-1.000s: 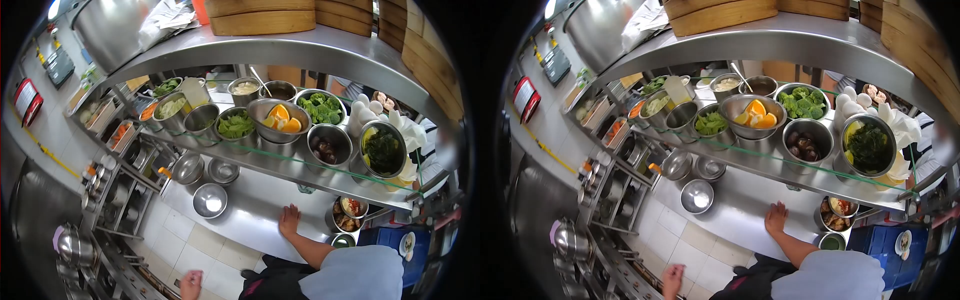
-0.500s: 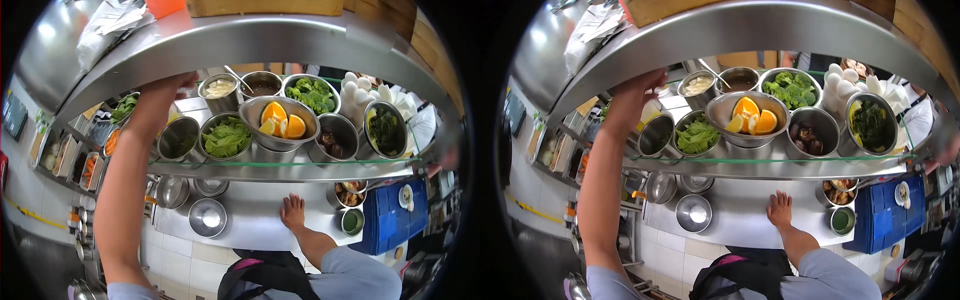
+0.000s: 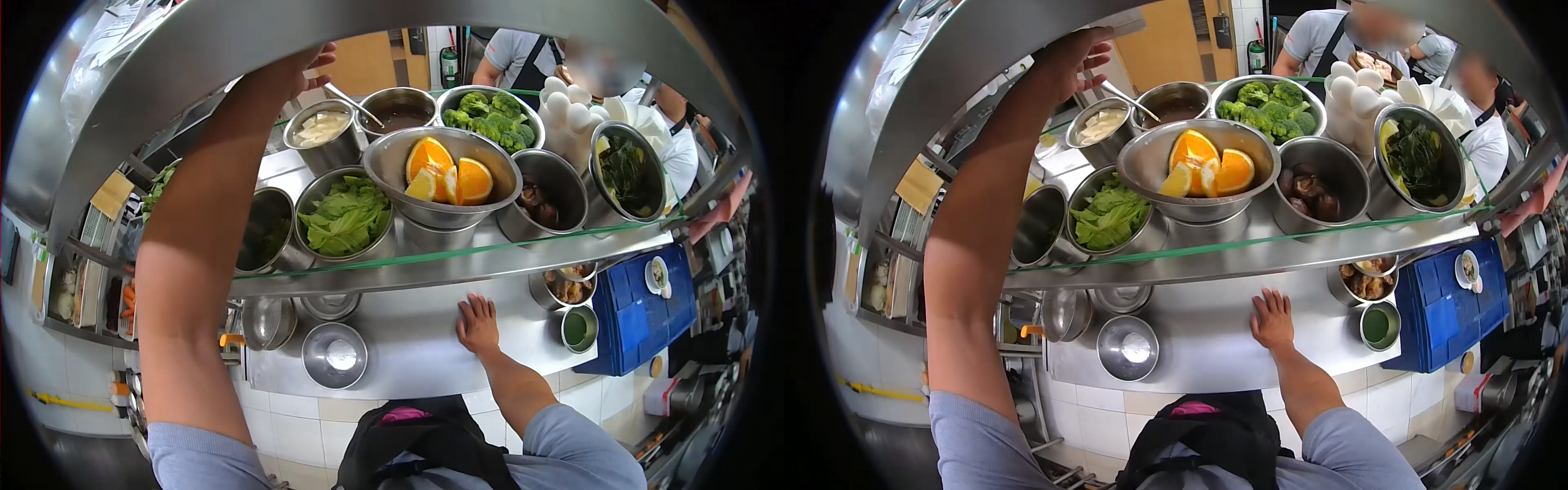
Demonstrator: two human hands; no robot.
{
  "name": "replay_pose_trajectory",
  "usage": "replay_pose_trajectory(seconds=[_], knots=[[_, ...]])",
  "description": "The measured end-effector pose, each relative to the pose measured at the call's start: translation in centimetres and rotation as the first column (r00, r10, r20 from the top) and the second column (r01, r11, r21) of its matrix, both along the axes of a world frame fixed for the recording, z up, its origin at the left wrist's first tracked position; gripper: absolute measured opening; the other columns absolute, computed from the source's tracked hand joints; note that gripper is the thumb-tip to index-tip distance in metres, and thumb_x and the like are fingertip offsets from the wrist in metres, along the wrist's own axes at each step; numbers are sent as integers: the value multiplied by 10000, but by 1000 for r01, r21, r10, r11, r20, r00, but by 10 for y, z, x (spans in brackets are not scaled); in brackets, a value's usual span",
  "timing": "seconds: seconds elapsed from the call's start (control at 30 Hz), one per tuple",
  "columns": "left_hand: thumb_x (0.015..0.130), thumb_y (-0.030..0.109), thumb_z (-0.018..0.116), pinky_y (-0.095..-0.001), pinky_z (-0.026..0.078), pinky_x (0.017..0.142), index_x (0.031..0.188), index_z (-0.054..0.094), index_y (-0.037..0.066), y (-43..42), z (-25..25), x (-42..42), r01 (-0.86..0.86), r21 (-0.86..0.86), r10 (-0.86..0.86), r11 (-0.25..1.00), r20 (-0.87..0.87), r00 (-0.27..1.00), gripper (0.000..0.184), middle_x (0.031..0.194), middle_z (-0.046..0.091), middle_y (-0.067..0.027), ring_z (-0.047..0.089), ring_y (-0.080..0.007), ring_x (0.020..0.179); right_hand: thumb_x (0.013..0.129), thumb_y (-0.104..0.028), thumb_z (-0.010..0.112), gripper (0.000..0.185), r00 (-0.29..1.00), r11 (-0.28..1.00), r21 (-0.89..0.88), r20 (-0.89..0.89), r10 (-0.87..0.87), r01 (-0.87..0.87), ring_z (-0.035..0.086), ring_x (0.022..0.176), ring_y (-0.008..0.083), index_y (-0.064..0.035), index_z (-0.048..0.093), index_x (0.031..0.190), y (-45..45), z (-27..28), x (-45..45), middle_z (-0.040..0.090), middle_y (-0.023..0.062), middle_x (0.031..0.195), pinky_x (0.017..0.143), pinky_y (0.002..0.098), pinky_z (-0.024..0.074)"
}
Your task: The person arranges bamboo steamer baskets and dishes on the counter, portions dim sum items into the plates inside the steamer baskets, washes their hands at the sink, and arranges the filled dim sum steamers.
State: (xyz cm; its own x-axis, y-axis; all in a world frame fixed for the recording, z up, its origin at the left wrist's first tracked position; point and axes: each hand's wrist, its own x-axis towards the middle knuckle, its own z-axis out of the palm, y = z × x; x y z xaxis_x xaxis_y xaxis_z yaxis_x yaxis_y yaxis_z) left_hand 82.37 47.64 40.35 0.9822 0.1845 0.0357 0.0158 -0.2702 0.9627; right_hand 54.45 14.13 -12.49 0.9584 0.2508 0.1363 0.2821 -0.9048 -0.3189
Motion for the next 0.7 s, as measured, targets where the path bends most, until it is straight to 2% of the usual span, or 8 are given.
replay_pose_trajectory(seconds=[0.17, 0.2, 0.27, 0.37, 0.47, 0.57, 0.67, 0.7], knots=[[894, 309, 753, -461, 529, 899, 1149, 603, 137, 1, 2, -5, 20, -50, -17, 999, 65, 998, 342, 1122, 618, -47, 582, -178, 1056, 914, -297, 622, 471, 1000, 1000, 14, 2, -1, 1, 341, 1476, 353, -175, 574, 1366, 1, 3, 2, 427, 113, 1550, 1238, 557, 222], [898, 296, 745, -460, 530, 898, 1149, 606, 135, 4, 5, -24, 170, -55, -164, 984, 106, 981, 328, 1123, 619, -47, 582, -176, 1056, 913, -295, 621, 465, 1000, 1000, 12, 1, -1, 1, 341, 1476, 354, -174, 577, 1360, 1, 3, 2, 426, 112, 1550, 1238, 558, 221], [903, 284, 737, -460, 530, 896, 1148, 608, 134, 9, 7, -33, 316, -52, -306, 947, 146, 941, 315, 1125, 620, -46, 582, -174, 1057, 913, -294, 620, 460, 1000, 1000, 13, -2, -1, 1, 341, 1475, 355, -172, 580, 1355, 2, 3, 2, 426, 111, 1550, 1238, 559, 220], [904, 279, 731, -460, 531, 890, 1157, 609, 136, 6, 8, -32, 323, -23, -317, 946, 142, 938, 315, 1130, 622, -45, 583, -171, 1058, 913, -292, 618, 453, 1000, 1000, 19, -11, 1, -1, 339, 1476, 354, -168, 582, 1347, 3, 6, 2, 423, 110, 1550, 1239, 556, 218], [907, 283, 726, -459, 528, 886, 1165, 612, 138, 0, 8, -36, 136, 51, -142, 989, 131, 981, 317, 1132, 624, -41, 585, -166, 1062, 916, -290, 613, 452, 1000, 1000, 20, -20, 5, -4, 336, 1479, 353, -165, 574, 1349, 4, 7, 1, 422, 110, 1550, 1240, 553, 215], [909, 291, 725, -446, 516, 892, 1167, 612, 139, 16, 7, -36, 342, -3, -337, 940, 167, 927, 320, 1135, 625, -37, 584, -162, 1070, 916, -289, 613, 456, 1000, 1000, 20, -16, 1, 0, 333, 1481, 352, -168, 568, 1353, 3, 5, 2, 419, 110, 1551, 1242, 551, 211], [912, 308, 722, -411, 492, 911, 1163, 613, 142, 17, 9, -31, 372, 32, -373, 928, 153, 915, 320, 1139, 630, -32, 584, -159, 1072, 912, -288, 618, 458, 1000, 1000, 18, -14, -6, 6, 330, 1482, 348, -171, 567, 1352, 4, 3, 2, 418, 108, 1549, 1242, 550, 207], [912, 318, 721, -391, 481, 913, 1163, 612, 144, 15, 10, -28, 332, 67, -338, 941, 136, 931, 324, 1142, 634, -29, 582, -156, 1072, 910, -288, 619, 458, 1000, 1000, 18, -13, -6, 6, 330, 1482, 346, -172, 568, 1350, 4, 4, 2, 419, 106, 1546, 1243, 549, 206]])
